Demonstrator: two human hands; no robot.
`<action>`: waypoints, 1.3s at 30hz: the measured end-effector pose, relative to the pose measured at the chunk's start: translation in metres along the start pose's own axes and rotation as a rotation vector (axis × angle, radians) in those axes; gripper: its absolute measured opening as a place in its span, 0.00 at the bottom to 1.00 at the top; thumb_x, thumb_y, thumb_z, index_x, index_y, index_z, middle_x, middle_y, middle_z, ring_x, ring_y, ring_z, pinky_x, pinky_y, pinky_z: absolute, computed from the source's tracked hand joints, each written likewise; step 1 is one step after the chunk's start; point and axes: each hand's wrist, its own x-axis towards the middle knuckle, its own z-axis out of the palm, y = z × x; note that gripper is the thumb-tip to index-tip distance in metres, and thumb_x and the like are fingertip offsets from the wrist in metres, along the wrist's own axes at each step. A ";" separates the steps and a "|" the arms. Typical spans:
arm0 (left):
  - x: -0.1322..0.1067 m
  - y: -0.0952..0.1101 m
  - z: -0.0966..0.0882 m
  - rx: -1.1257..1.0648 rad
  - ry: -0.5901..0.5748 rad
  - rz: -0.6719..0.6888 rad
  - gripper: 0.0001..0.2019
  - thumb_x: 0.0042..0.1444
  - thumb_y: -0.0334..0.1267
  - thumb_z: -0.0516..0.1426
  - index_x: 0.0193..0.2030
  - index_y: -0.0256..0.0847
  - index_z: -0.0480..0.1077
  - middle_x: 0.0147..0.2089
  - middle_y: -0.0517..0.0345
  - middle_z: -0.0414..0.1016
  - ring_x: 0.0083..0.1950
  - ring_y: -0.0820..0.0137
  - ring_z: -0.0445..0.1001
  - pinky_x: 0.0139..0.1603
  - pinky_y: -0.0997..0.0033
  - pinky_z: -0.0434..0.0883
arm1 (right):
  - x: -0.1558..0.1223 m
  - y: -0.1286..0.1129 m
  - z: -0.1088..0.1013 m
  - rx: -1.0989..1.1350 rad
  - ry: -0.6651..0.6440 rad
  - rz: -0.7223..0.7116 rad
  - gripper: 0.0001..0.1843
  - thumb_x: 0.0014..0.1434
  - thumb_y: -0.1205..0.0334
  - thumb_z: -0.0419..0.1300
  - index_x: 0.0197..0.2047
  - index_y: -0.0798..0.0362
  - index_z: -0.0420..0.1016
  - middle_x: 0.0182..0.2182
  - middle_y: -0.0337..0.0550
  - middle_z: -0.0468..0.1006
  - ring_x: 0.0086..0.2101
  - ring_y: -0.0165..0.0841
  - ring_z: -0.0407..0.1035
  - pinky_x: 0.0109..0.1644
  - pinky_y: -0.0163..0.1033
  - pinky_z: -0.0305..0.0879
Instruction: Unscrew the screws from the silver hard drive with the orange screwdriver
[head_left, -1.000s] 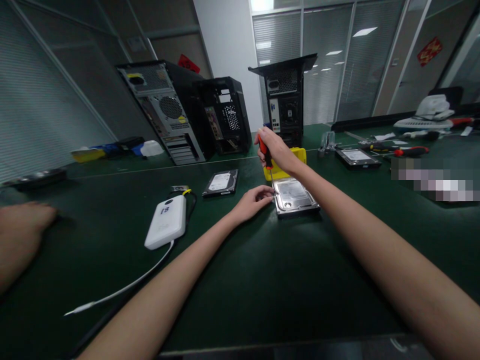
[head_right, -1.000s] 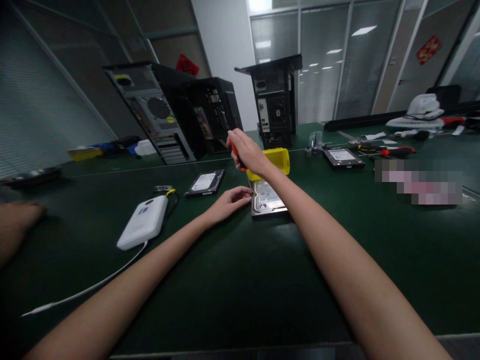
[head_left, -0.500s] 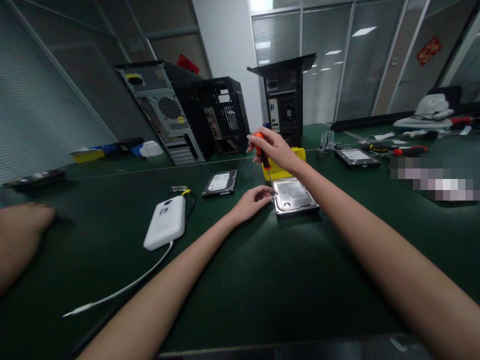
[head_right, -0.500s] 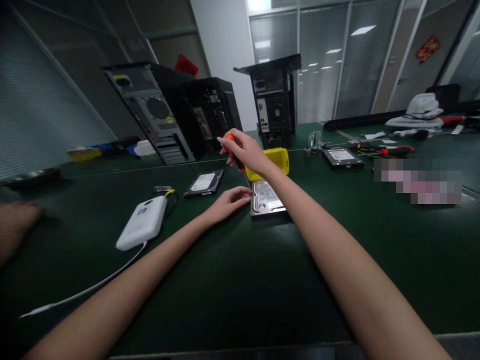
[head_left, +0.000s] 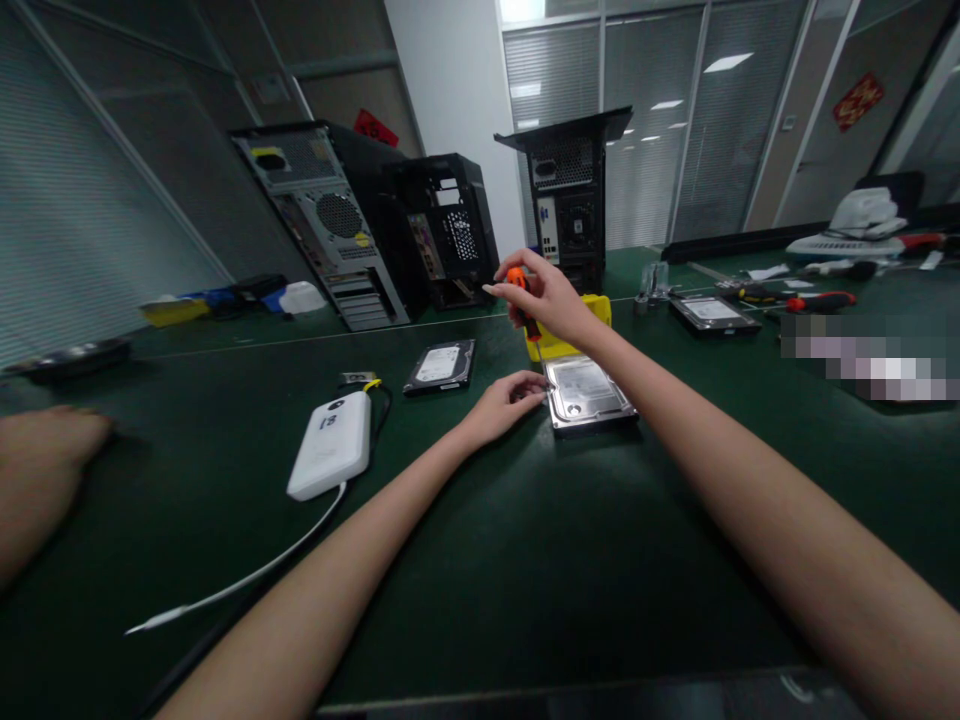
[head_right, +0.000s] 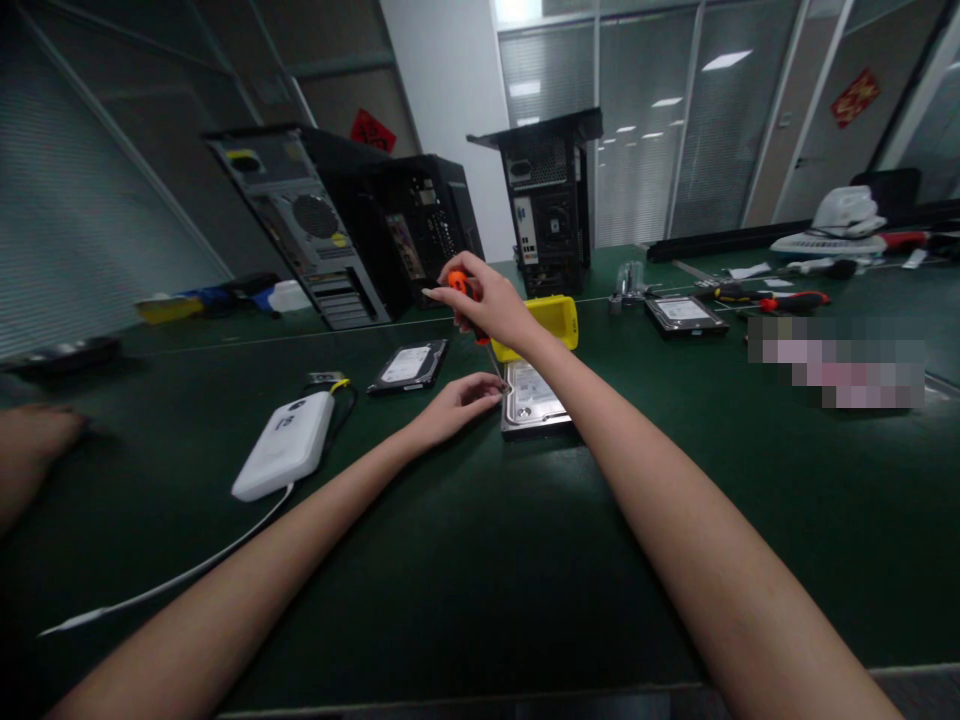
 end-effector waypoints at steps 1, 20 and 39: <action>0.000 0.000 0.000 0.001 0.000 0.000 0.15 0.58 0.40 0.55 0.50 0.35 0.69 0.44 0.51 0.74 0.43 0.67 0.71 0.45 0.66 0.68 | -0.001 -0.001 0.000 -0.015 0.008 -0.014 0.17 0.56 0.47 0.59 0.41 0.49 0.62 0.23 0.33 0.66 0.21 0.26 0.64 0.25 0.33 0.62; 0.000 -0.003 0.001 -0.013 -0.004 0.004 0.16 0.58 0.40 0.55 0.51 0.35 0.69 0.44 0.51 0.74 0.43 0.68 0.71 0.46 0.65 0.68 | -0.006 0.002 -0.004 0.006 0.005 -0.011 0.22 0.63 0.39 0.41 0.36 0.50 0.59 0.22 0.34 0.65 0.19 0.24 0.62 0.23 0.31 0.59; -0.001 0.002 0.000 -0.005 -0.004 -0.015 0.16 0.58 0.40 0.55 0.51 0.35 0.69 0.44 0.51 0.74 0.42 0.68 0.71 0.46 0.66 0.68 | -0.001 -0.002 -0.004 0.008 -0.009 0.009 0.21 0.57 0.38 0.52 0.33 0.49 0.59 0.22 0.35 0.67 0.21 0.25 0.63 0.24 0.32 0.62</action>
